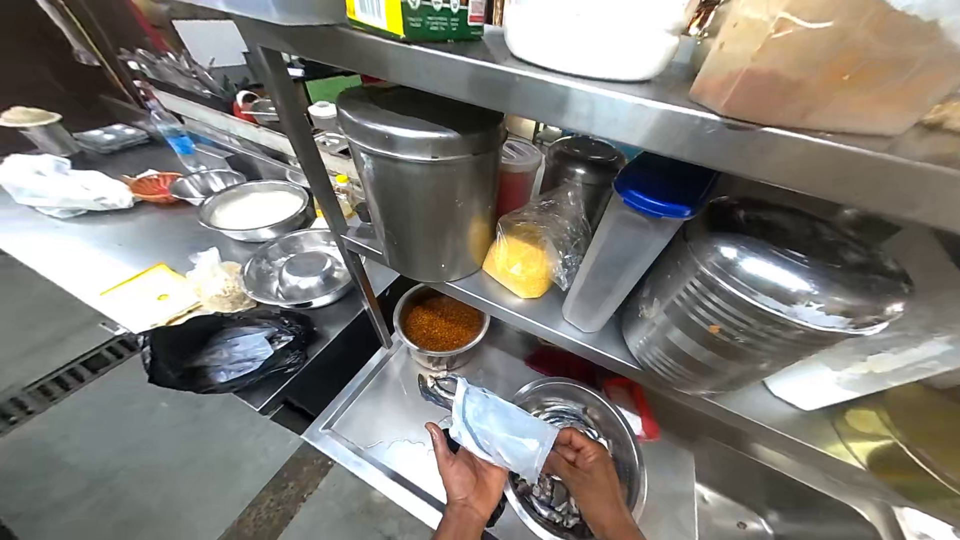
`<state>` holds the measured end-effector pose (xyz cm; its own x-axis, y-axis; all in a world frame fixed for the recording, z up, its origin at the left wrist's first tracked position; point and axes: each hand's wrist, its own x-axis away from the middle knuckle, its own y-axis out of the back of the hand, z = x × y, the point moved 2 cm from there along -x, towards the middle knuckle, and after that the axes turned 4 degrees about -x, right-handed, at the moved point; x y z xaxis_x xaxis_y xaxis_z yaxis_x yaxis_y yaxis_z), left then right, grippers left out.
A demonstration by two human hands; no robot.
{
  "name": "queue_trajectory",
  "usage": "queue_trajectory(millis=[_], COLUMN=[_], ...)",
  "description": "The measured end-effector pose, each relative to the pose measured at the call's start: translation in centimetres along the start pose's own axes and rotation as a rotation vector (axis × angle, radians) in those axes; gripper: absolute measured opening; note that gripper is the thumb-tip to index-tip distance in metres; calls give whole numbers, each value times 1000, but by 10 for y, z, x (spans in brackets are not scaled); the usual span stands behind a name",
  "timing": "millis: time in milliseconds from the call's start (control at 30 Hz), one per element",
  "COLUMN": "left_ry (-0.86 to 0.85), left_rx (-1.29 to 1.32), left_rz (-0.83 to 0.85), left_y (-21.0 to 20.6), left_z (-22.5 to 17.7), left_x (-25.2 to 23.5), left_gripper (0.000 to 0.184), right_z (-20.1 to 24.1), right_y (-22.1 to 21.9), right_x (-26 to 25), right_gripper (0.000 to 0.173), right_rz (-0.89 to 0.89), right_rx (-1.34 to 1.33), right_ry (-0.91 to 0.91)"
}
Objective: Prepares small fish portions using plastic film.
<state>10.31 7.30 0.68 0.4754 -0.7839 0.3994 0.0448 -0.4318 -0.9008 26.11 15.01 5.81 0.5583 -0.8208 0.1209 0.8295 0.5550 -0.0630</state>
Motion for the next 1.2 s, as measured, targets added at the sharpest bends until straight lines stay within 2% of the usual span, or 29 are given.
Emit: queue_trajectory(millis=[100,200,267,367,433,567,633,700,800,1033,1133,1200], left_ry=[9,24,19,0,-4,19,23,15,-1,-5,7,21], left_rx=[6,14,16,20,-1,3,4,-7,-14,5,2,-8], left_rz=[27,44,35,26,11,35,43,25,16,17,34,64], left_y=[2,2,3,6,6,4,4,5,9,9,8,9], left_z=[3,6,4,-3,-4,0,-2,-5,-8,-12,-11,-6], left_x=[2,5,7,11,13,16,18,21,23,26,28,29], left_gripper=[107,108,107,105,105,108,108,108,107,107,106,107], right_z=[-13,-21,-17,-8,-9,-15,-16,-13,-7,-9,-12,-15], right_y=[-19,-28,-28,-23,-21,-25,-25,-20,-13,-15,-24,-31], right_x=[0,0,5,15,17,18,16,17,24,38,42,39], right_gripper=[18,15,16,19,16,11,12,15,17,19,16,14], right_rz=[-118,-207,-187,-55,-35,-84,-106,-96,-12,8,-13,-43], right_rx=[65,269,280,233,392,911,1001,965,701,169,-51,-33], right_ry=[55,170,182,163,270,544,634,668,544,-60,-139,-142])
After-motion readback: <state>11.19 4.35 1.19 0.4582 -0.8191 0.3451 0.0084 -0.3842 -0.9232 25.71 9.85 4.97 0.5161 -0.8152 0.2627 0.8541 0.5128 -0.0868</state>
